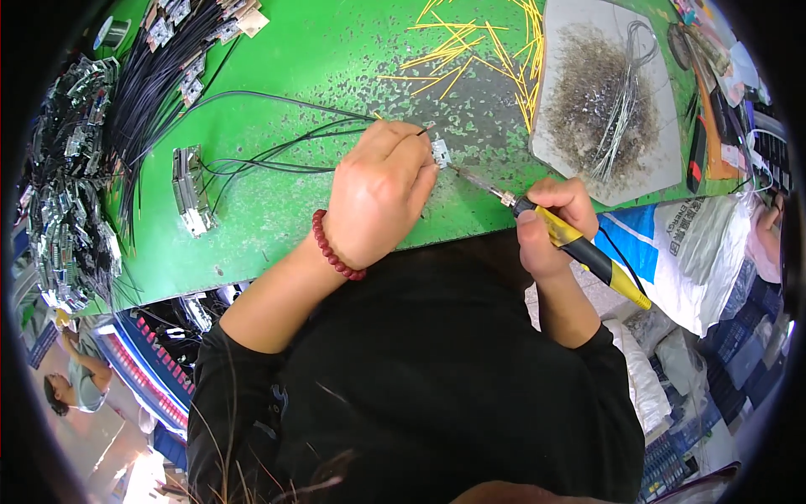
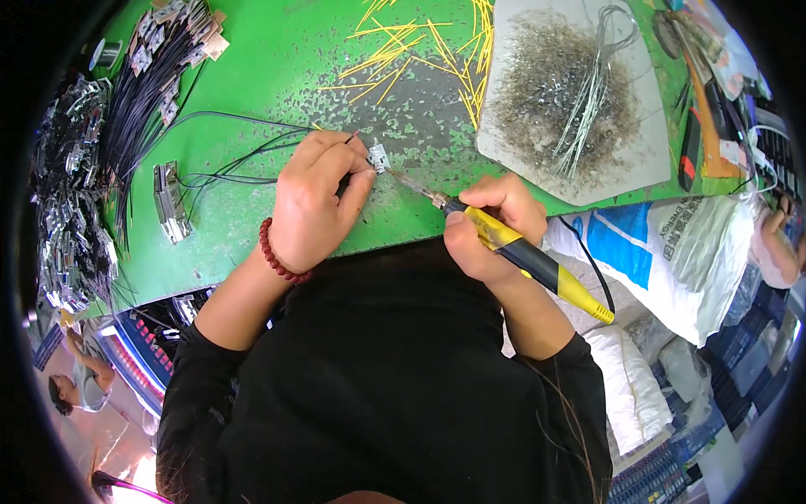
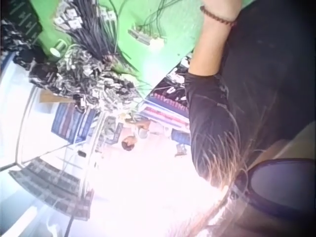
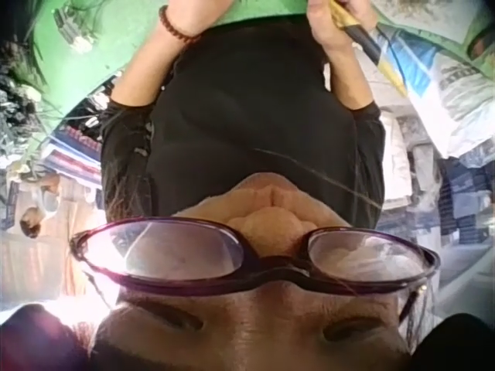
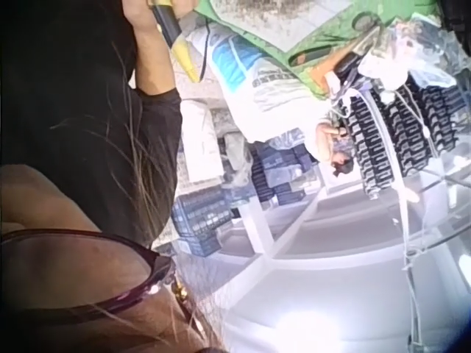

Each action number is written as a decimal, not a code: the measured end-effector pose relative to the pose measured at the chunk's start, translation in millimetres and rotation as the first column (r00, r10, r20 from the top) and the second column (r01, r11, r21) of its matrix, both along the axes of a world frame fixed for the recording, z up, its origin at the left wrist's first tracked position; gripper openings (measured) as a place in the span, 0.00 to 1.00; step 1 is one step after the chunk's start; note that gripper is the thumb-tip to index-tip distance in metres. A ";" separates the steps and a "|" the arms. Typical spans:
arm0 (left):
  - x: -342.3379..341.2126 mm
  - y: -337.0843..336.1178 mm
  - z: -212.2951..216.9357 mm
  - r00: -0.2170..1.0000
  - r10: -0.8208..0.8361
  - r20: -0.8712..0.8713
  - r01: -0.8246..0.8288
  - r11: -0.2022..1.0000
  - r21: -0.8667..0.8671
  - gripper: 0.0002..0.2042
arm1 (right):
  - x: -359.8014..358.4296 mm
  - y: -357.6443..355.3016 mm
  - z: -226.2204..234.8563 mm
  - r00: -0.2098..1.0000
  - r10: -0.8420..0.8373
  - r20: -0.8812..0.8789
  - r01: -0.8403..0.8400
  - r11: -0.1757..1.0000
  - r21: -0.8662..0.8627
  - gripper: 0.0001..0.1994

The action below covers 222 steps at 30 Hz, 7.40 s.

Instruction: The person picks up a circuit board and wires from a table, solders them together using a soldering iron, and places the assembly into a black plastic housing before repeating the process.

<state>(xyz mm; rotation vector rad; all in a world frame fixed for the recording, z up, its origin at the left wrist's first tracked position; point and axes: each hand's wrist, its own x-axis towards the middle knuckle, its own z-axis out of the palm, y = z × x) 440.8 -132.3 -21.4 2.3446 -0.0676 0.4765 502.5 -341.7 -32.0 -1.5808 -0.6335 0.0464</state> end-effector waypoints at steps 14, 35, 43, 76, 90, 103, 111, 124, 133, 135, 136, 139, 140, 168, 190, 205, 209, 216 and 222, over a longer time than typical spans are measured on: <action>2.2 -2.0 2.8 1.000 0.022 0.008 -0.022 1.000 -0.018 0.06 | 0.4 2.7 7.1 0.999 0.033 -0.025 -0.035 0.998 -0.059 0.11; 7.5 4.4 21.0 0.981 -0.076 -0.176 0.074 0.997 -0.014 0.06 | -2.1 -1.4 -2.0 0.994 -0.008 -0.105 0.016 0.996 0.083 0.11; 16.7 8.5 28.9 0.943 -0.122 -0.310 0.136 0.990 0.023 0.04 | 3.0 2.2 3.1 0.999 0.015 -0.051 -0.016 1.000 -0.007 0.11; 15.9 13.0 28.8 0.946 -0.110 -0.305 0.129 0.991 0.040 0.04 | 47.4 79.0 18.7 0.985 0.160 -0.057 -0.169 0.964 -0.205 0.18; 12.2 16.3 22.7 0.960 -0.072 -0.269 0.039 0.991 -0.125 0.05 | 8.7 54.8 9.9 1.000 0.018 0.004 -0.017 0.995 -0.103 0.19; 9.2 13.1 21.1 0.972 -0.037 -0.234 0.012 0.994 -0.106 0.05 | 12.0 63.8 9.2 0.989 0.146 -0.034 -0.148 0.987 -0.060 0.18; 7.2 14.2 19.3 0.963 -0.031 -0.268 -0.015 0.986 -0.169 0.04 | 14.2 61.8 6.2 0.990 0.138 0.007 -0.135 0.975 -0.179 0.18; 14.6 9.9 20.0 0.959 0.002 -0.284 -0.024 0.997 -0.074 0.05 | 6.9 9.2 10.9 0.990 0.036 -0.133 -0.039 0.999 -0.020 0.26; 20.5 8.2 25.0 0.943 0.006 -0.333 0.026 0.995 0.093 0.06 | 1.2 10.4 2.4 0.990 -0.004 -0.138 0.033 0.978 0.207 0.12; 19.7 7.6 25.7 0.944 0.020 -0.330 0.014 0.995 0.098 0.06 | 1.1 7.5 3.1 0.992 0.017 -0.123 -0.002 0.992 0.128 0.12; 19.8 7.1 25.3 0.945 0.028 -0.326 0.005 0.995 0.102 0.06 | 0.9 6.3 2.9 0.993 0.026 -0.116 -0.016 0.996 0.086 0.12; 20.3 6.9 25.3 0.943 0.025 -0.331 0.011 0.994 0.108 0.06 | 2.2 5.8 4.0 0.994 0.030 -0.102 -0.026 0.999 0.033 0.12; 20.3 6.8 25.2 0.943 0.025 -0.332 0.011 0.994 0.107 0.06 | 2.6 5.9 4.0 0.995 0.034 -0.094 -0.033 0.999 0.008 0.12; 18.4 7.4 20.8 0.963 -0.005 -0.268 0.032 0.995 0.099 0.05 | 2.3 8.7 -1.8 0.997 0.000 -0.082 0.010 0.993 0.121 0.11; 31.6 18.4 29.5 0.901 -0.095 -0.424 0.184 0.967 0.175 0.06 | 6.5 11.9 1.8 0.984 0.012 -0.176 -0.002 0.998 0.055 0.11; 34.9 17.2 43.7 0.851 -0.121 -0.511 0.255 0.946 0.201 0.07 | 5.2 9.0 2.2 0.985 0.059 -0.159 -0.056 0.998 0.028 0.10; 36.8 18.4 41.8 0.845 -0.113 -0.523 0.254 0.945 0.206 0.07 | 4.7 9.9 -2.3 0.986 0.014 -0.167 0.016 0.984 0.179 0.11; 42.3 18.7 39.1 0.850 -0.095 -0.518 0.243 0.944 0.225 0.08 | 10.4 11.2 -6.7 0.990 -0.019 -0.139 0.044 0.983 0.177 0.12; 33.6 15.7 33.5 0.901 -0.055 -0.431 0.162 0.963 0.214 0.07 | -1.0 13.1 22.8 0.991 -0.092 -0.100 0.074 0.983 -0.168 0.19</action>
